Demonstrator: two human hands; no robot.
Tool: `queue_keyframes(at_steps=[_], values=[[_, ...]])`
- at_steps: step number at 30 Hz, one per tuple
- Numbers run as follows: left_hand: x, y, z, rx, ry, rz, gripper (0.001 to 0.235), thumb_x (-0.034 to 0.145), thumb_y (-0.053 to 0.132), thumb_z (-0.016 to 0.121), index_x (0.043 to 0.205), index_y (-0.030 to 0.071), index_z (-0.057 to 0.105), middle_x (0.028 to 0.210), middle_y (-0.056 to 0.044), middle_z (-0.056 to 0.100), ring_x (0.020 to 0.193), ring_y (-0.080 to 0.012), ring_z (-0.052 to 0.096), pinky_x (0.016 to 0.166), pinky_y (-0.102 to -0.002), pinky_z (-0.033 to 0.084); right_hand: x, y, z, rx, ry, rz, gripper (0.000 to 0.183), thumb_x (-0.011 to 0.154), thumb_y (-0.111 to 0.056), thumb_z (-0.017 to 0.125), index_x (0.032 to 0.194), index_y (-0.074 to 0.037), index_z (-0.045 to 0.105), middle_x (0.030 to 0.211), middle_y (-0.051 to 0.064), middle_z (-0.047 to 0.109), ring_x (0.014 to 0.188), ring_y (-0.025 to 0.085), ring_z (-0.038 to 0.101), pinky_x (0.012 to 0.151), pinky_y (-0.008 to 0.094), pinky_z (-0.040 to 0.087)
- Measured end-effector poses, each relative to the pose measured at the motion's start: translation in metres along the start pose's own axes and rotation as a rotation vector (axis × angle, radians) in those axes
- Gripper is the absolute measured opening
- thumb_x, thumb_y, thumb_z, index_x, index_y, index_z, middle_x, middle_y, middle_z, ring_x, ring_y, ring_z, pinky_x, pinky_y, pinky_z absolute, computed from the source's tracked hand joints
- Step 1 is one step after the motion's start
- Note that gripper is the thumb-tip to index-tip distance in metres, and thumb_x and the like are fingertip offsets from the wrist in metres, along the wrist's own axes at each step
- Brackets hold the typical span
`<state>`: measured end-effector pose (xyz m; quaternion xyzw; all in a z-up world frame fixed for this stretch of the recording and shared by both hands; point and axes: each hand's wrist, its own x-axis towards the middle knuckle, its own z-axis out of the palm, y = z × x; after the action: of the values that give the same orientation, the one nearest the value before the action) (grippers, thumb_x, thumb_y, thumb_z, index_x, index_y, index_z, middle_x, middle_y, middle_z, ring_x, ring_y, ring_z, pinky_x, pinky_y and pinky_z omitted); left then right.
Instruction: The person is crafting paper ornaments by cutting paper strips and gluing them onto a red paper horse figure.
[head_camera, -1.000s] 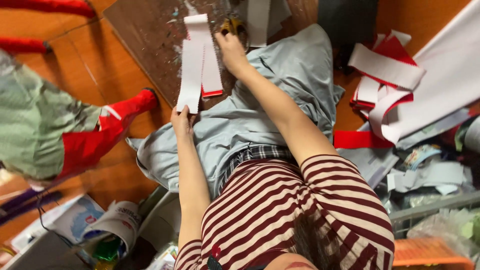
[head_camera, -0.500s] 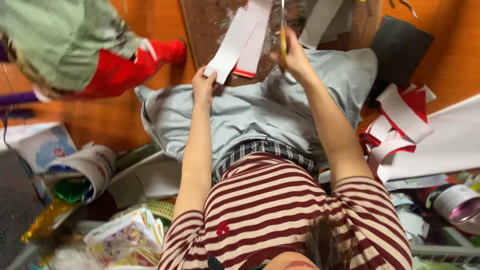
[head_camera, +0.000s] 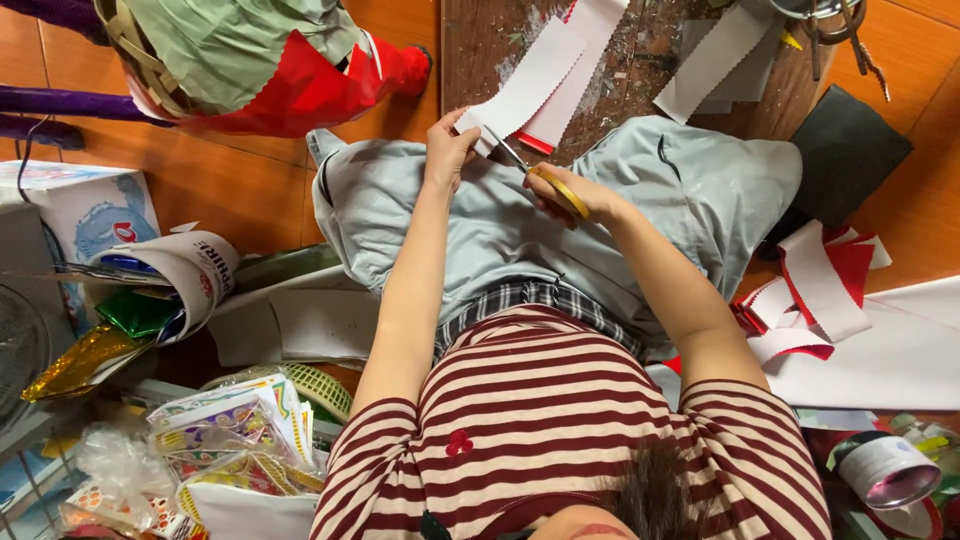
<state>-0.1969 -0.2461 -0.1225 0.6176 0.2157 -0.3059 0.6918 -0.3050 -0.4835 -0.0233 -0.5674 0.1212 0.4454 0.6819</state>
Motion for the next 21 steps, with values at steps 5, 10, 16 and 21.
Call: queue_keyframes(at_steps=[5,10,16,21], values=[[-0.001,0.002,0.002,0.039,0.019,-0.017,0.041,0.087,-0.001,0.07,0.127,0.001,0.067,0.087,-0.001,0.069,0.066,-0.0055,0.061,0.052,-0.019,0.049,0.008,-0.005,0.001,0.046,0.053,0.056,0.047,0.097,-0.061,0.052,0.116,-0.017,0.053,0.078,-0.004,0.053,0.052,0.007,0.049,0.043,0.024,0.041],[0.007,-0.006,-0.001,0.009,0.032,-0.014,0.039,0.085,-0.003,0.068,0.125,-0.002,0.069,0.086,-0.001,0.068,0.065,-0.0058,0.059,0.051,-0.02,0.045,0.011,-0.003,0.002,0.044,0.066,0.002,0.043,0.098,-0.058,0.055,0.113,-0.018,0.053,0.075,-0.005,0.05,0.053,0.007,0.049,0.044,0.023,0.041],[0.005,0.001,0.005,0.004,0.027,0.011,0.041,0.084,-0.005,0.066,0.125,-0.003,0.067,0.092,-0.002,0.072,0.072,-0.0063,0.067,0.059,-0.02,0.056,0.012,-0.007,0.009,0.09,0.177,0.047,0.031,0.097,-0.044,0.061,0.104,-0.014,0.058,0.071,-0.004,0.048,0.049,0.009,0.047,0.042,0.025,0.038],[0.006,-0.004,0.003,0.059,-0.025,0.068,0.04,0.082,-0.003,0.067,0.122,-0.005,0.07,0.094,-0.004,0.073,0.073,-0.0076,0.067,0.06,-0.021,0.055,0.018,-0.014,0.012,0.145,0.166,-0.001,0.03,0.096,-0.049,0.059,0.109,-0.022,0.06,0.069,-0.008,0.051,0.048,0.007,0.048,0.041,0.023,0.038]])
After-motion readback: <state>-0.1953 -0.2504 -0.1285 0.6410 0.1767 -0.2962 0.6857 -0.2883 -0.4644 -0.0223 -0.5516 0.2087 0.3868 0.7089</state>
